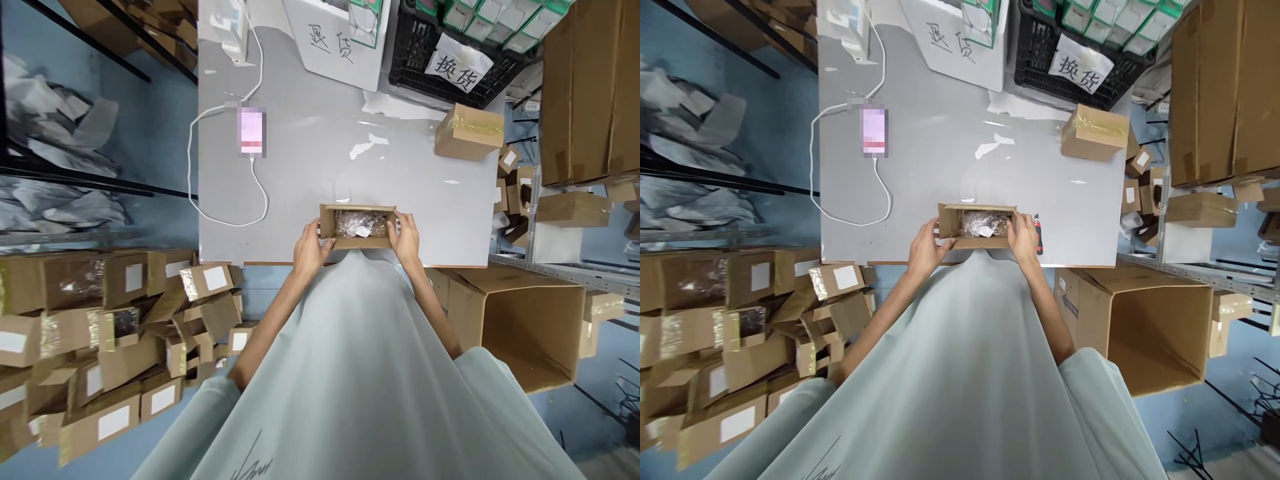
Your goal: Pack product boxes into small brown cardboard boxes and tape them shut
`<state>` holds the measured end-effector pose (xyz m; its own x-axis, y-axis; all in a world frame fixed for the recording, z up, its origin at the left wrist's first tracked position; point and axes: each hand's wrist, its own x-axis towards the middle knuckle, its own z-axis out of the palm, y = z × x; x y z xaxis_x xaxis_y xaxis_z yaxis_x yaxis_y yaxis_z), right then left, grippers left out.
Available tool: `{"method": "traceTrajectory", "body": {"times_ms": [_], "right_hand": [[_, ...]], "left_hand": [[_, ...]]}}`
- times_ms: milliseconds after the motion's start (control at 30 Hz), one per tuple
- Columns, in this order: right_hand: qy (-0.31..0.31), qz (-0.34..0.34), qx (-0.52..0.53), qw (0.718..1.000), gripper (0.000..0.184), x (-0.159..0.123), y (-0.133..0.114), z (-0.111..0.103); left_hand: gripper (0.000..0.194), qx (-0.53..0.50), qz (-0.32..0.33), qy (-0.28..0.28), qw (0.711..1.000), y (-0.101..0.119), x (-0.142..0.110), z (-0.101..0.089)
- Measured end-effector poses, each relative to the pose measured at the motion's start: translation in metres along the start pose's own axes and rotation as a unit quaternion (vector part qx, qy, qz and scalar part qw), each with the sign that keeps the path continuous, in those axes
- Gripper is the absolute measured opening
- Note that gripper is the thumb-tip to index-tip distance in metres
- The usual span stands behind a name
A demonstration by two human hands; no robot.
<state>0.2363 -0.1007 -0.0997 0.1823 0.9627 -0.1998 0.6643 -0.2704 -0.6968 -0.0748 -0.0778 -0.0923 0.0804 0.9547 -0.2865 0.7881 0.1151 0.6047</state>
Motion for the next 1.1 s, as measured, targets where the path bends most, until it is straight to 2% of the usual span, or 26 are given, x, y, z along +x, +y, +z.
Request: {"method": "traceTrajectory", "body": {"times_ms": [133,267,367,500,567,633,700,767,833,933,967,1100], "right_hand": [[0.006,0.005,-0.107,0.994,0.052,0.044,-0.014,-0.002],[-0.034,0.002,-0.149,0.988,0.042,0.077,-0.02,-0.006],[-0.047,-0.007,-0.128,0.991,0.045,0.087,-0.018,-0.005],[-0.042,-0.038,-0.056,0.997,0.056,0.082,-0.004,0.001],[-0.058,-0.059,-0.002,0.997,0.06,0.072,0.008,0.005],[-0.066,-0.066,0.05,0.994,0.065,0.059,0.022,0.008],[-0.043,-0.045,0.088,0.994,0.07,0.046,0.035,0.013],[-0.004,-0.015,0.119,0.993,0.072,0.035,0.045,0.018],[0.013,-0.002,0.159,0.987,0.07,0.029,0.052,0.024],[-0.012,-0.005,0.23,0.973,0.061,0.028,0.055,0.032],[-0.026,-0.008,0.246,0.969,0.059,0.028,0.056,0.034],[-0.047,0.002,0.245,0.968,0.068,0.03,0.063,0.036]], "left_hand": [[0.069,-0.006,0.006,0.023,1.0,0.0,-0.006,0.017],[0.064,-0.031,0.017,0.033,0.999,-0.001,-0.01,0.023],[0.056,-0.041,0.041,0.025,0.998,0.002,-0.012,0.028],[0.049,-0.024,0.063,-0.017,0.998,0.007,-0.015,0.036],[0.058,-0.026,0.061,-0.029,0.997,0.006,-0.016,0.039],[0.081,-0.042,0.037,-0.023,0.998,0.003,-0.015,0.041],[0.105,-0.068,-0.01,0.006,0.998,-0.003,-0.011,0.044],[0.118,-0.101,-0.047,0.04,0.993,-0.007,-0.001,0.047],[0.106,-0.128,-0.041,0.051,0.99,-0.01,0.013,0.051],[0.06,-0.138,-0.007,0.046,0.989,-0.005,0.036,0.059],[0.051,-0.137,-0.005,0.051,0.989,-0.001,0.041,0.063],[0.046,-0.132,-0.017,0.085,0.988,0.015,0.043,0.075]]}}
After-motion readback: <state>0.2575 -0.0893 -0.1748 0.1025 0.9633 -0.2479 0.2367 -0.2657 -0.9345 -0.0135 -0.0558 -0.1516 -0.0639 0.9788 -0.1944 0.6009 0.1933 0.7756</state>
